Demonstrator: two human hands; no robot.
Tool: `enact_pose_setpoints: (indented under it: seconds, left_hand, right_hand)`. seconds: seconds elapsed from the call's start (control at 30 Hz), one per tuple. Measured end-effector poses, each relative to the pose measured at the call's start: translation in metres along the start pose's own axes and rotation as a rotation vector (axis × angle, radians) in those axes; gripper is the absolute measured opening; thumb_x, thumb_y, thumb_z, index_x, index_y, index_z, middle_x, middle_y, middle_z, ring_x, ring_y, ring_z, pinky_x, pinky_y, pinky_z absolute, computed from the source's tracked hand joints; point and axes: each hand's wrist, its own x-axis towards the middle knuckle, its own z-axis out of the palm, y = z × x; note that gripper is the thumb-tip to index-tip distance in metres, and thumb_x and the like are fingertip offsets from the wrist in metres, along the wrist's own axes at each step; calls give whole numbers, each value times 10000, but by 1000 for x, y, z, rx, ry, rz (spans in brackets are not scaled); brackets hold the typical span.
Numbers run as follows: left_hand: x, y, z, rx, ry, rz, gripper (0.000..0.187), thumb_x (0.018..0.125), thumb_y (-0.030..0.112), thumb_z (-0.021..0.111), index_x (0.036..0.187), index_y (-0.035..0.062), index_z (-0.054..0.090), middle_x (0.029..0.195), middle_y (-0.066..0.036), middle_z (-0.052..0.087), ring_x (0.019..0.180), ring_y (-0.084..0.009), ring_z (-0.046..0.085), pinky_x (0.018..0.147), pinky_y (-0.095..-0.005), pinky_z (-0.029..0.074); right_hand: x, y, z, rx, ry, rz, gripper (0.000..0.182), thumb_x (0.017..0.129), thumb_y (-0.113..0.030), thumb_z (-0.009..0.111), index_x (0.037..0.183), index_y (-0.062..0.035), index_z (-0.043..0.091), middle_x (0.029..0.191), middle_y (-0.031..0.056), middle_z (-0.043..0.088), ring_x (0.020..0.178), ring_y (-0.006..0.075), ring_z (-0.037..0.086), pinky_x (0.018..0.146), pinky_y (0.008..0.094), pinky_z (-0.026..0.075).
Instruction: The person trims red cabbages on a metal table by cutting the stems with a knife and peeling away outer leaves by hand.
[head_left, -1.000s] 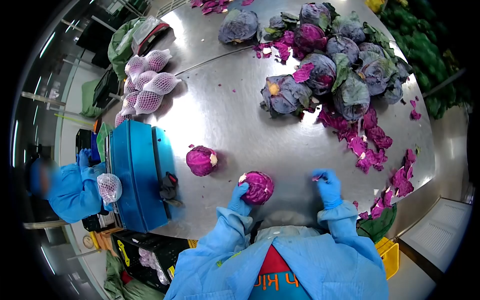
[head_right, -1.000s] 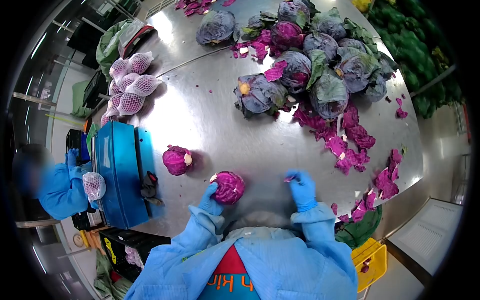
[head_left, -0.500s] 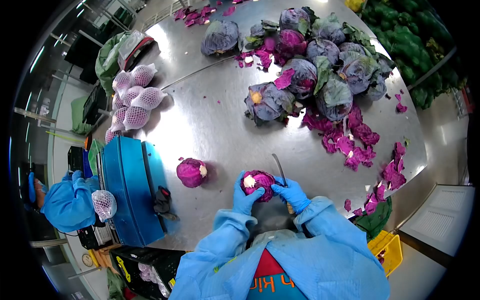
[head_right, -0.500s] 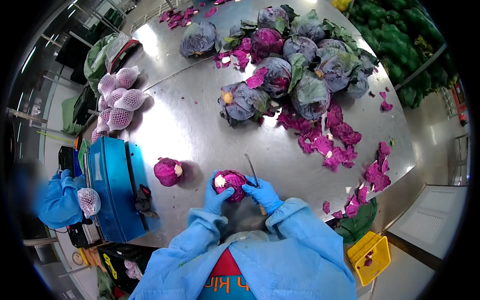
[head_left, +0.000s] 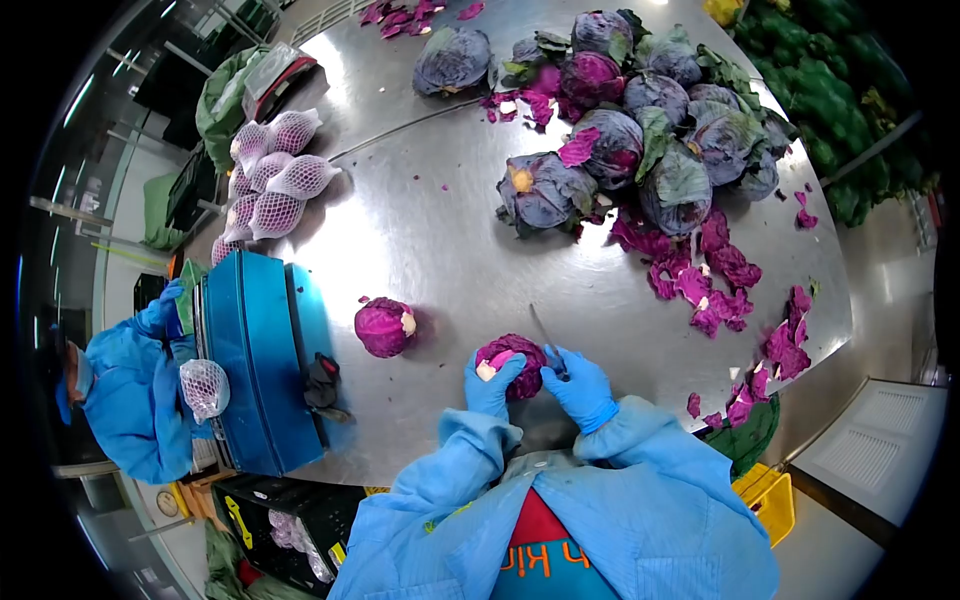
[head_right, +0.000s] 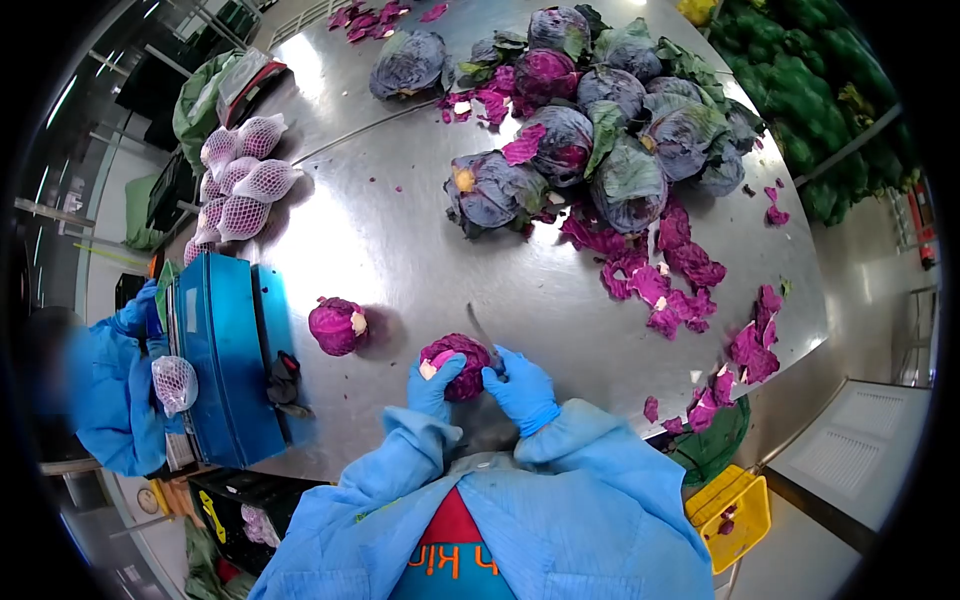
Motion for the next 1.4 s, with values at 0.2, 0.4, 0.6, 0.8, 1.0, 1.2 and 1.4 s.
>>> enact_pose_setpoints:
  seconds: [0.2,0.4,0.6,0.8,1.0,1.2,1.4]
  left_hand:
    - [-6,-5,12,-119,166,65,463,751,7,749,1168,16,547,1050,-108,636,917,-223,652,828,-344,551]
    - [-13,5,24,-30,213,172,548,748,37,769,1218,20,488,1119,-104,585,1006,-208,605,881,-328,520]
    - [-22,15,33,74,231,196,891,693,102,835,1384,2,282,1306,-152,426,1168,-240,480,984,-344,441]
    - [-31,16,42,-35,191,238,553,794,99,749,1259,45,455,1154,-103,565,1026,-212,591,886,-329,511]
    - [-28,25,32,-219,-71,20,493,817,152,720,1246,53,498,1136,-99,591,1042,-229,596,898,-366,512]
    - [-38,41,38,-405,-123,-115,505,826,170,696,1267,49,484,1168,-96,584,1055,-241,599,915,-380,506]
    - [-36,49,45,-331,-184,-57,476,834,166,688,1249,31,497,1125,-115,602,1022,-236,615,894,-375,516]
  right_hand:
    - [9,1,3,172,72,49,378,844,-364,665,1131,-120,653,927,100,664,735,182,634,685,312,513]
    - [18,-8,-6,772,-113,194,480,812,-307,734,1227,-99,613,967,37,657,810,70,562,747,231,473]
    - [20,-4,2,51,120,-240,456,868,-294,627,1276,-106,552,890,77,603,722,200,610,659,313,506]
    - [14,0,-2,-252,186,-396,506,868,-262,579,1338,-124,452,868,90,563,707,282,606,564,387,495]
    - [26,13,-29,-171,406,-550,286,857,-223,581,1122,-116,599,814,82,580,679,261,607,547,389,489]
    - [34,15,-73,151,260,-180,320,842,-210,667,1148,-132,616,842,87,603,680,223,589,623,325,476]
    - [11,-34,-47,361,-21,-236,476,810,-268,728,1248,-143,587,818,79,584,716,175,588,658,305,482]
